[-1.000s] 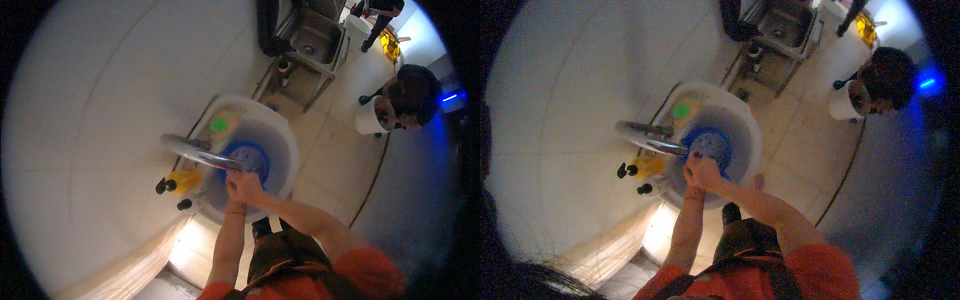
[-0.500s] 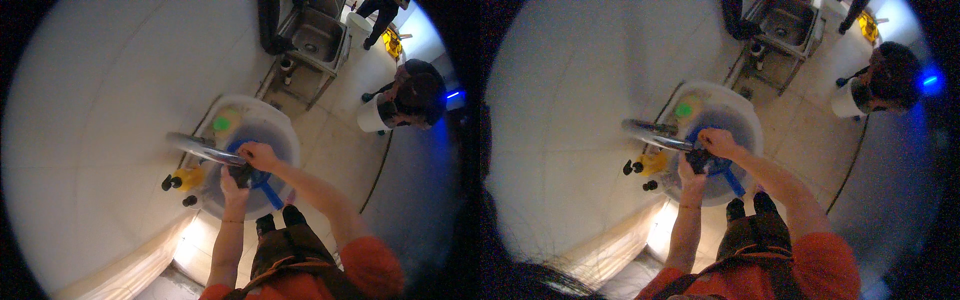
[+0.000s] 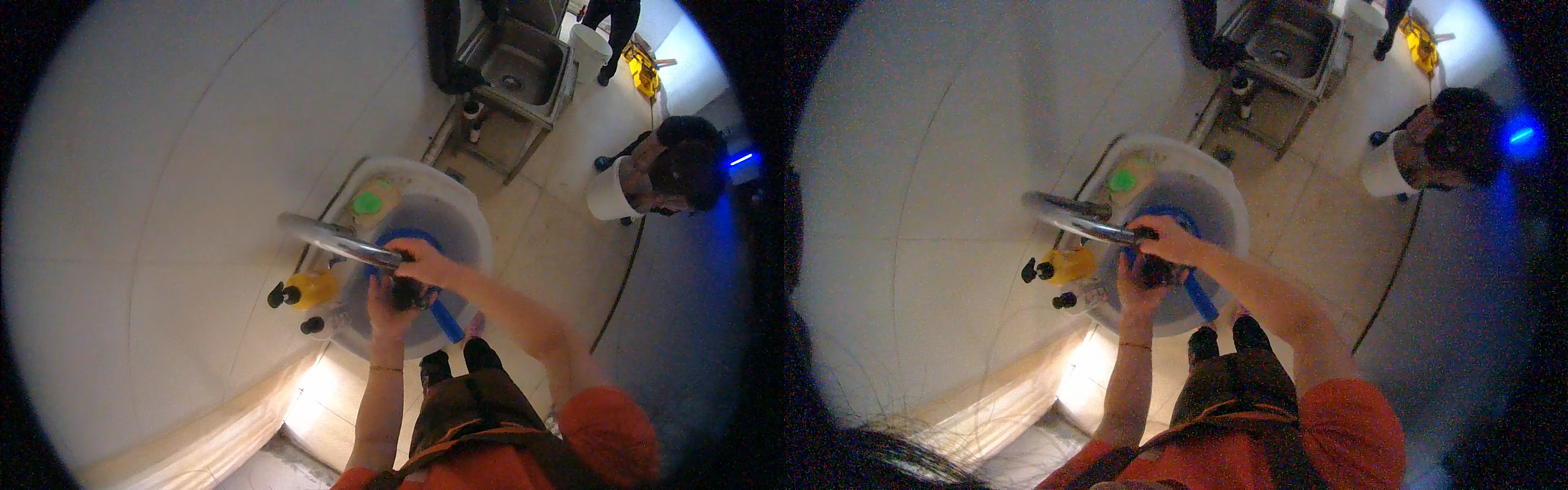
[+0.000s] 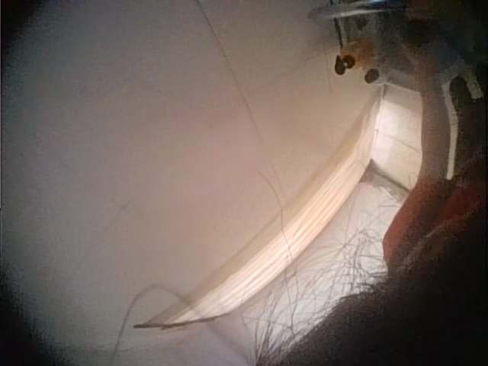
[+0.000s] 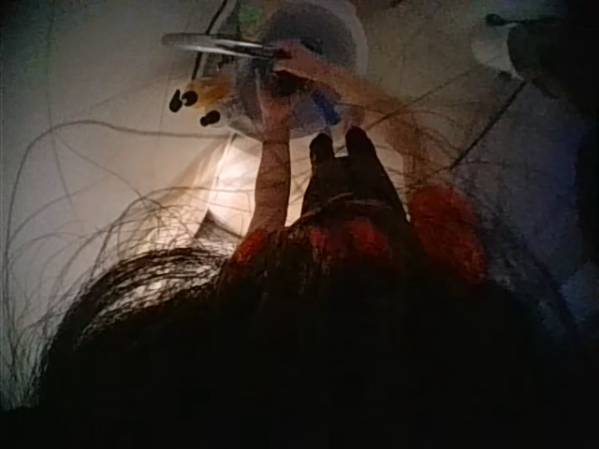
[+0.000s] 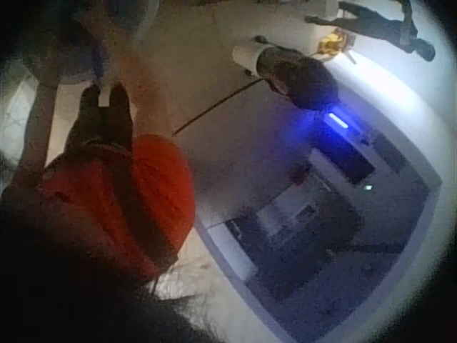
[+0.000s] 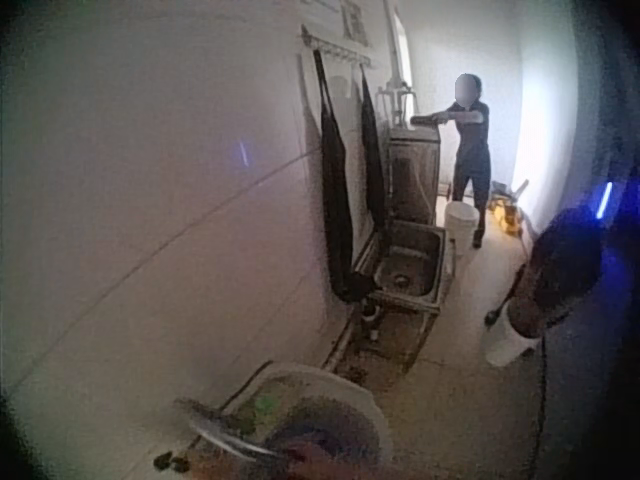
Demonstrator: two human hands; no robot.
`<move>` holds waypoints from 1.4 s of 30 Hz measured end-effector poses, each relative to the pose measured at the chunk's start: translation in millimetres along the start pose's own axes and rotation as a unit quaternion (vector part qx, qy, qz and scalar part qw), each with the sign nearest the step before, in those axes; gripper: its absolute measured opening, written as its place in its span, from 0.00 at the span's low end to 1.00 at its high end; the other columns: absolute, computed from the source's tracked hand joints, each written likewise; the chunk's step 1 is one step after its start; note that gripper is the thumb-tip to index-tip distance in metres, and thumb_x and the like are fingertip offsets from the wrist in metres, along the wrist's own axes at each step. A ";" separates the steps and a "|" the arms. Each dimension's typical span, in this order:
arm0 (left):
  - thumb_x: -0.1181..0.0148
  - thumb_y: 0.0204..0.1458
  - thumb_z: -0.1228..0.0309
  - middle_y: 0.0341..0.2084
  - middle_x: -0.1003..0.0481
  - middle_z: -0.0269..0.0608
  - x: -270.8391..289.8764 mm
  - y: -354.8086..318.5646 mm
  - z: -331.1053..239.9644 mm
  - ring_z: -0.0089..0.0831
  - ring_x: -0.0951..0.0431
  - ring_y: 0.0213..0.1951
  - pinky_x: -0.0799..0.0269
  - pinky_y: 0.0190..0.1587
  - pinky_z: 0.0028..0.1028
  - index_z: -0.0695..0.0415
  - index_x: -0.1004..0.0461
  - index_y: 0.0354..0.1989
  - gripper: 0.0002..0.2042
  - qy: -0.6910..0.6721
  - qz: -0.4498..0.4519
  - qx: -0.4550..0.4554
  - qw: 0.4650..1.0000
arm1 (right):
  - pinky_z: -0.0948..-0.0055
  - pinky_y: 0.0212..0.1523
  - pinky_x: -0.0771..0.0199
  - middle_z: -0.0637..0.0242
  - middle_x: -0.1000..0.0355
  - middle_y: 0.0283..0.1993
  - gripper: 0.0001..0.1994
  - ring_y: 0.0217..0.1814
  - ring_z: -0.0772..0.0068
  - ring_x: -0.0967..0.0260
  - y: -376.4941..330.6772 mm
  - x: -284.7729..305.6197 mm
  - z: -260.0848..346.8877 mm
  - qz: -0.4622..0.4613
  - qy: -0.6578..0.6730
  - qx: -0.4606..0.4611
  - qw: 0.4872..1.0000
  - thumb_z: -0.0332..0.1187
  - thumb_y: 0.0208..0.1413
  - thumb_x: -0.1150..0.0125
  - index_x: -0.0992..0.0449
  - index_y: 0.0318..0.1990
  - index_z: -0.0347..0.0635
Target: The person washes a pair of black gloves in a sink using a blue strainer and water, then wrings them out. They walk through a warehouse area and place the gloves into a locker.
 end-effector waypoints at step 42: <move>0.50 0.53 0.58 0.43 0.28 0.40 158.1 83.6 -7.5 0.31 0.28 0.43 0.31 0.47 0.34 0.53 0.32 0.48 0.18 0.701 -0.034 -0.204 0.683 | 0.54 0.24 0.27 0.57 0.26 0.25 0.10 0.25 0.53 0.27 -4.9 -67.0 -24.4 -0.202 -0.464 0.018 0.862 0.38 0.46 0.48 0.22 0.28 0.45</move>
Point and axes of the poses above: each hand's wrist, its own y-axis towards the middle knuckle, its own x-axis out of the back of the hand, z = x × y, the point moved 1 cm from there along y, towards the middle knuckle
